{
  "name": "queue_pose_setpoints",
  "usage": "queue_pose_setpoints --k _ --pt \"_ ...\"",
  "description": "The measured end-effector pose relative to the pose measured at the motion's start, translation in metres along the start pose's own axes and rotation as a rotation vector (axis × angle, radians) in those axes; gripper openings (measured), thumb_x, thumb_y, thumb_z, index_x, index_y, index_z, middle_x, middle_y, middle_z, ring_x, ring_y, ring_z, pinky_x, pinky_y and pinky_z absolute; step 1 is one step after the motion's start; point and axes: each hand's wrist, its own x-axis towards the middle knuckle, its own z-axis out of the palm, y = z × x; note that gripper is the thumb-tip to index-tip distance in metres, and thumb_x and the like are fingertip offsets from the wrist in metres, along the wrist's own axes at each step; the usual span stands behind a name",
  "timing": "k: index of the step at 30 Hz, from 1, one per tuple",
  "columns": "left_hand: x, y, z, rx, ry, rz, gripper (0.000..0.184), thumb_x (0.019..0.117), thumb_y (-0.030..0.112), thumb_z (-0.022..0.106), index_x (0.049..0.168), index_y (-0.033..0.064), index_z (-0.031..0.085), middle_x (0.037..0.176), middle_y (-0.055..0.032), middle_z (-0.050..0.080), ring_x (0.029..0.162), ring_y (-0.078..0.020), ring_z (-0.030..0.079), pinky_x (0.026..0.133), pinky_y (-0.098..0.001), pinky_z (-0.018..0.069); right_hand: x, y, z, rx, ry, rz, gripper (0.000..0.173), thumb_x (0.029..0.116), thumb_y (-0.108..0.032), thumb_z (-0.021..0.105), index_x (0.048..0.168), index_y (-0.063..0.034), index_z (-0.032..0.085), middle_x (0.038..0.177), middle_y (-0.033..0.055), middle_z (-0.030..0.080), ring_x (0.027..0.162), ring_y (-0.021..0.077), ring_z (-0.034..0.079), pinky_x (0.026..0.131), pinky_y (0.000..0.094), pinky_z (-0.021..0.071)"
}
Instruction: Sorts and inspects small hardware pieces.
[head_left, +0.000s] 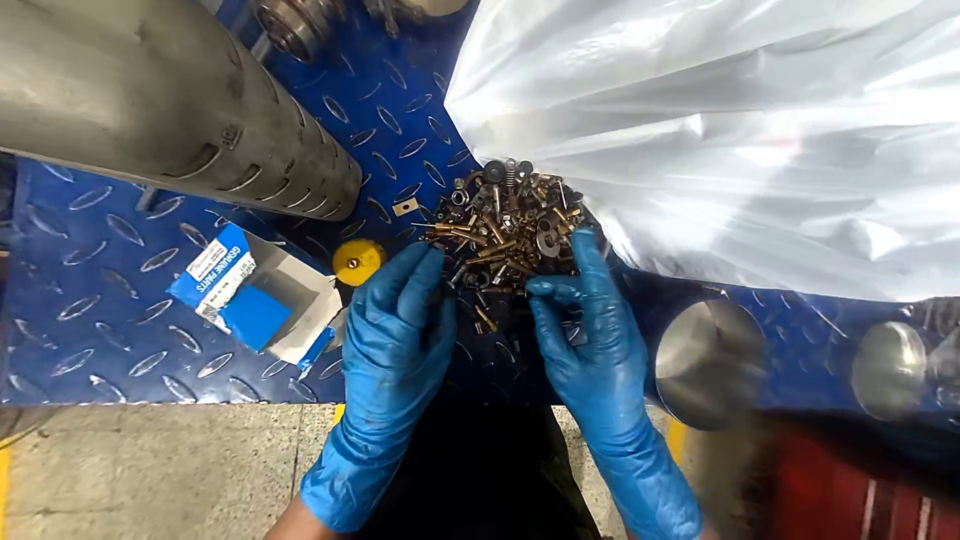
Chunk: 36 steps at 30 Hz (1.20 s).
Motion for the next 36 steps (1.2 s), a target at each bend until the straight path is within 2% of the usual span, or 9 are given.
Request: queue_pose_setpoints --k 3,7,11,14,18,22,27,33,36 --pt "-0.003 -0.005 -0.004 -0.027 0.021 -0.008 0.042 0.0932 0.013 0.069 0.135 0.0079 0.065 0.137 -0.0173 0.064 0.128 -0.028 0.06 0.109 -0.0415 0.0456 0.0 0.004 0.007 -0.125 -0.021 -0.082 0.067 0.0932 -0.015 0.07 0.155 -0.0136 0.044 0.106 0.0008 0.077 0.096 0.022 0.07 0.083 0.046 0.0551" --pt "-0.009 -0.014 -0.011 -0.065 0.067 -0.022 0.045 0.0939 0.01 0.068 0.138 0.0074 0.063 0.141 -0.0157 0.061 0.132 -0.0254 0.058 0.111 -0.0407 0.0473 -0.002 0.012 -0.003 -0.084 0.017 0.028 0.069 0.094 -0.012 0.069 0.157 -0.014 0.041 0.111 -0.0012 0.075 0.098 0.0153 0.07 0.087 0.0413 0.0571" --pt "-0.016 -0.016 -0.016 -0.078 0.1 -0.026 0.049 0.0934 0.013 0.069 0.141 0.0085 0.059 0.143 -0.0145 0.06 0.133 -0.0232 0.057 0.112 -0.0395 0.0468 -0.005 0.0 0.001 -0.055 0.023 -0.044 0.069 0.0928 -0.012 0.069 0.156 -0.014 0.041 0.115 -0.0018 0.075 0.103 0.0154 0.068 0.09 0.0417 0.0553" --pt "-0.019 -0.015 -0.017 -0.033 0.07 0.047 0.051 0.0949 0.015 0.064 0.145 0.0138 0.056 0.146 -0.0145 0.057 0.14 -0.0276 0.051 0.115 -0.0467 0.0429 -0.009 -0.009 0.014 -0.093 -0.037 -0.148 0.064 0.0935 -0.014 0.065 0.154 -0.0154 0.044 0.124 -0.0009 0.073 0.112 0.0213 0.066 0.095 0.0455 0.0514" --pt "-0.015 -0.008 -0.011 0.052 -0.111 0.162 0.041 0.0995 0.028 0.06 0.14 0.0275 0.063 0.154 -0.0113 0.051 0.147 -0.0362 0.04 0.119 -0.0586 0.0321 -0.014 -0.013 0.02 -0.1 -0.06 -0.163 0.054 0.0969 -0.015 0.062 0.15 -0.0186 0.05 0.114 -0.0026 0.075 0.106 0.02 0.067 0.09 0.0435 0.0519" --pt "-0.02 -0.008 -0.009 0.08 -0.087 0.128 0.032 0.0976 0.025 0.062 0.128 0.0212 0.072 0.145 -0.0105 0.06 0.142 -0.0341 0.048 0.119 -0.0559 0.0351 0.007 -0.016 0.008 -0.098 0.0 -0.161 0.059 0.0954 -0.014 0.067 0.151 -0.0144 0.047 0.115 -0.0035 0.076 0.106 0.017 0.067 0.093 0.0414 0.0514" --pt "-0.025 -0.011 -0.007 0.04 0.029 0.091 0.027 0.0957 0.02 0.063 0.121 0.0172 0.072 0.137 -0.0102 0.065 0.137 -0.032 0.053 0.117 -0.0528 0.0381 0.032 -0.017 0.009 -0.191 -0.04 -0.206 0.068 0.0932 -0.016 0.07 0.156 -0.0126 0.042 0.117 -0.0021 0.076 0.107 0.0224 0.068 0.091 0.0469 0.0508" --pt "-0.018 -0.007 -0.007 0.045 -0.095 0.15 0.036 0.0979 0.027 0.059 0.132 0.0176 0.068 0.145 -0.0042 0.061 0.145 -0.0314 0.045 0.12 -0.0573 0.0304 0.037 -0.009 -0.003 -0.258 -0.042 -0.122 0.072 0.0931 -0.018 0.07 0.158 -0.0128 0.038 0.113 -0.0005 0.076 0.106 0.0231 0.068 0.092 0.0484 0.0525" --pt "-0.016 -0.006 -0.006 0.023 -0.106 0.166 0.036 0.0979 0.027 0.059 0.132 0.0173 0.068 0.141 -0.0039 0.064 0.144 -0.0296 0.046 0.121 -0.0564 0.0284 0.041 -0.013 0.0 -0.264 -0.093 -0.146 0.072 0.0938 -0.02 0.068 0.159 -0.0141 0.037 0.113 -0.0017 0.076 0.103 0.0222 0.068 0.088 0.0494 0.0523"
